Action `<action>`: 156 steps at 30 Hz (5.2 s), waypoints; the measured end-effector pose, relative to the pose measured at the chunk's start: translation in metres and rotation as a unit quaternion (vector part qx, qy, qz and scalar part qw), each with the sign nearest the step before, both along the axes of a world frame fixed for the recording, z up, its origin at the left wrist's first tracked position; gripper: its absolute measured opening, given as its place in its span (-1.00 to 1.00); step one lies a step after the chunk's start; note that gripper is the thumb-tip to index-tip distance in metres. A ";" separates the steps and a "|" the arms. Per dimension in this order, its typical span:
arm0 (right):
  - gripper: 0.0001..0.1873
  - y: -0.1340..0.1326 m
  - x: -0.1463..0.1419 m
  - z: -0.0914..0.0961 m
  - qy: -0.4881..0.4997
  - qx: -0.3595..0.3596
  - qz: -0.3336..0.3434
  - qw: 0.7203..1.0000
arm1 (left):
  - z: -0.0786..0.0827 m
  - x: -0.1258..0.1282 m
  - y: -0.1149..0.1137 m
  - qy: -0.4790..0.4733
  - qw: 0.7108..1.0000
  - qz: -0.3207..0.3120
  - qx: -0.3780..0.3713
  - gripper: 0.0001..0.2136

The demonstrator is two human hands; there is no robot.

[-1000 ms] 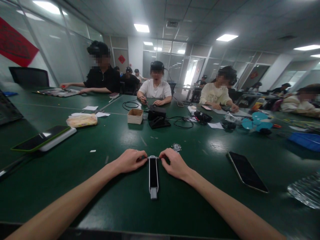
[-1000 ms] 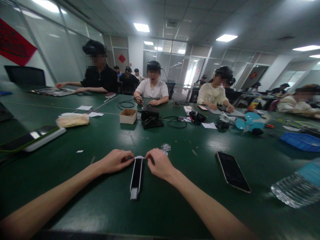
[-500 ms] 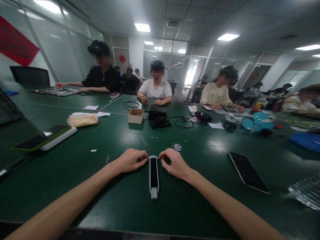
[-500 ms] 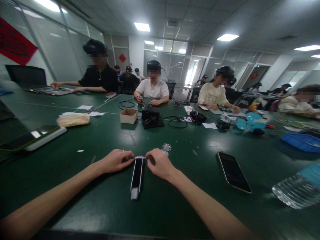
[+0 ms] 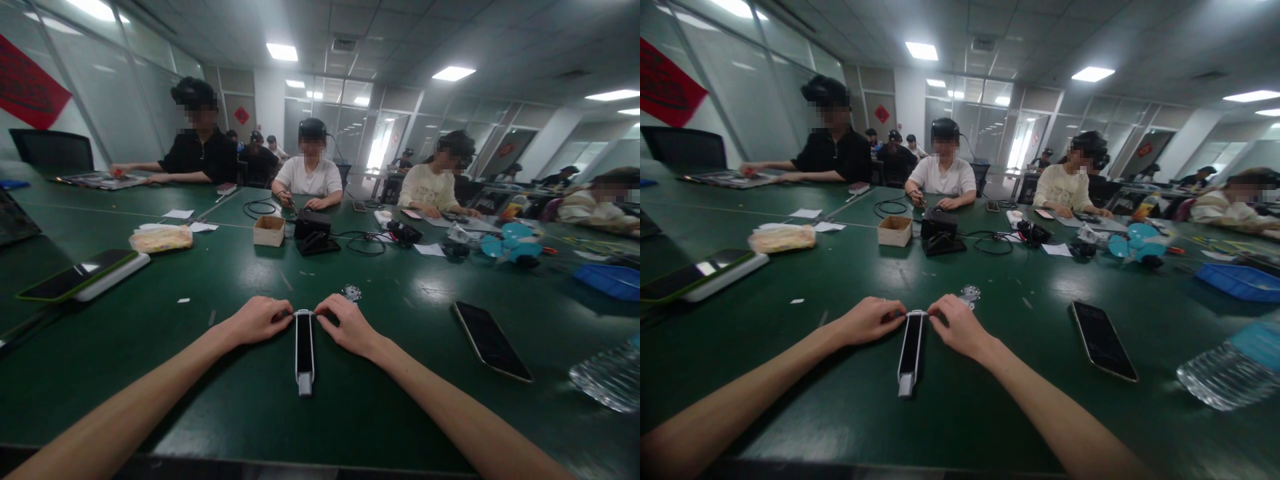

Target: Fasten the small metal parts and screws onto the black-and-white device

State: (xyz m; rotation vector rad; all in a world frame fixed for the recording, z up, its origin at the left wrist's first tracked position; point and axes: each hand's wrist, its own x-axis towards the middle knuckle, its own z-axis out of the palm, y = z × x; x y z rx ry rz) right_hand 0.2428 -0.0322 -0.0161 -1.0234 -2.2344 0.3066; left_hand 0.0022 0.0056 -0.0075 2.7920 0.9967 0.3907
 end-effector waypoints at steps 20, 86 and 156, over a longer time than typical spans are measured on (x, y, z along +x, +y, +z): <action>-0.86 0.001 0.000 -0.002 0.009 0.007 0.000 1.000 | 0.000 0.000 0.000 -0.002 1.000 -0.001 0.004 -0.81; -0.75 0.041 0.080 0.013 -0.364 -0.020 -0.266 0.892 | 0.001 -0.002 -0.003 -0.002 1.000 0.004 -0.004 -0.83; -0.93 0.008 0.004 -0.011 0.008 0.022 -0.027 0.999 | 0.007 0.002 -0.007 0.011 1.000 0.010 -0.018 -0.80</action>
